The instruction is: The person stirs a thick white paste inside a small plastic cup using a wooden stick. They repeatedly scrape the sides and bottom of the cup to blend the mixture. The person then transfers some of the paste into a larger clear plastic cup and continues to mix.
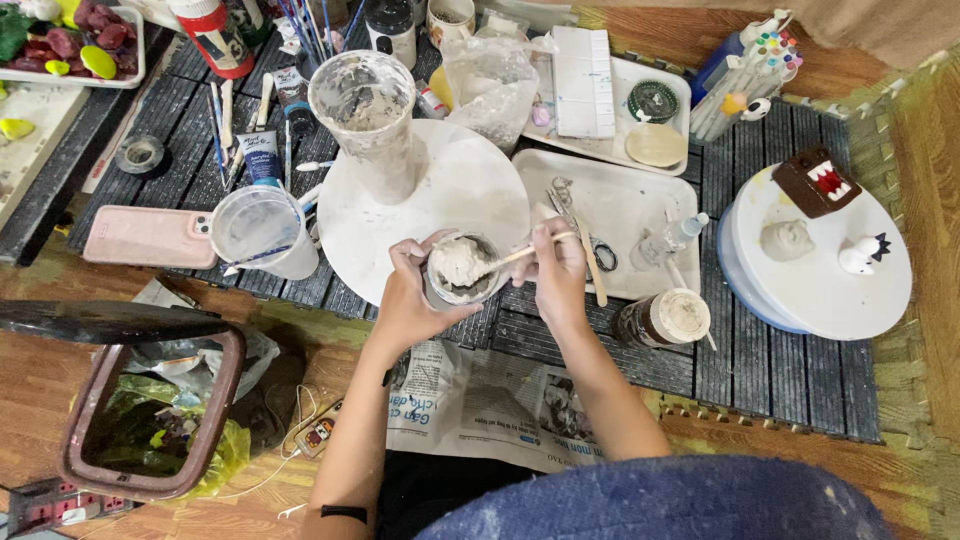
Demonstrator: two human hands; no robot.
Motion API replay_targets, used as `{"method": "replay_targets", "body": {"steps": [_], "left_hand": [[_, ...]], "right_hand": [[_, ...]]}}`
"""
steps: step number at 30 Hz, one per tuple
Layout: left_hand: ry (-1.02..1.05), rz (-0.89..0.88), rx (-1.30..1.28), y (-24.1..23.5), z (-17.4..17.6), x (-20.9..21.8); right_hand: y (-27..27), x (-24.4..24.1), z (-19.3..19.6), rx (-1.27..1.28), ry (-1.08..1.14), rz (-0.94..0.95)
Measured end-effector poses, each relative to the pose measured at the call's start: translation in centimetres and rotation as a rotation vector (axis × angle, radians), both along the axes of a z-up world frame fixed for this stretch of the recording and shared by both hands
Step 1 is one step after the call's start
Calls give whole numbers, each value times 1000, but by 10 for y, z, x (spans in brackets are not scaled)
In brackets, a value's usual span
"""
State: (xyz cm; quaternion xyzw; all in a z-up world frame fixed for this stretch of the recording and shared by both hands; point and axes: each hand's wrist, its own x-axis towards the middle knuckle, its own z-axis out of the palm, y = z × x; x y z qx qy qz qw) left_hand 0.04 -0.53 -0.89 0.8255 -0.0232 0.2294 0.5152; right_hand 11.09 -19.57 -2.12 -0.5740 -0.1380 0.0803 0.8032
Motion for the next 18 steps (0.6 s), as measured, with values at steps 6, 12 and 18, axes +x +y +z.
{"method": "replay_targets", "body": {"steps": [6, 12, 18], "left_hand": [[-19, -15, 3, 0, 3, 0], [-4, 2, 6, 0, 5, 0], [-1, -3, 0, 0, 4, -1]], "right_hand": [[3, 0, 9, -38, -16, 19], [7, 15, 10, 257, 232, 7], [8, 10, 6, -86, -8, 12]]}}
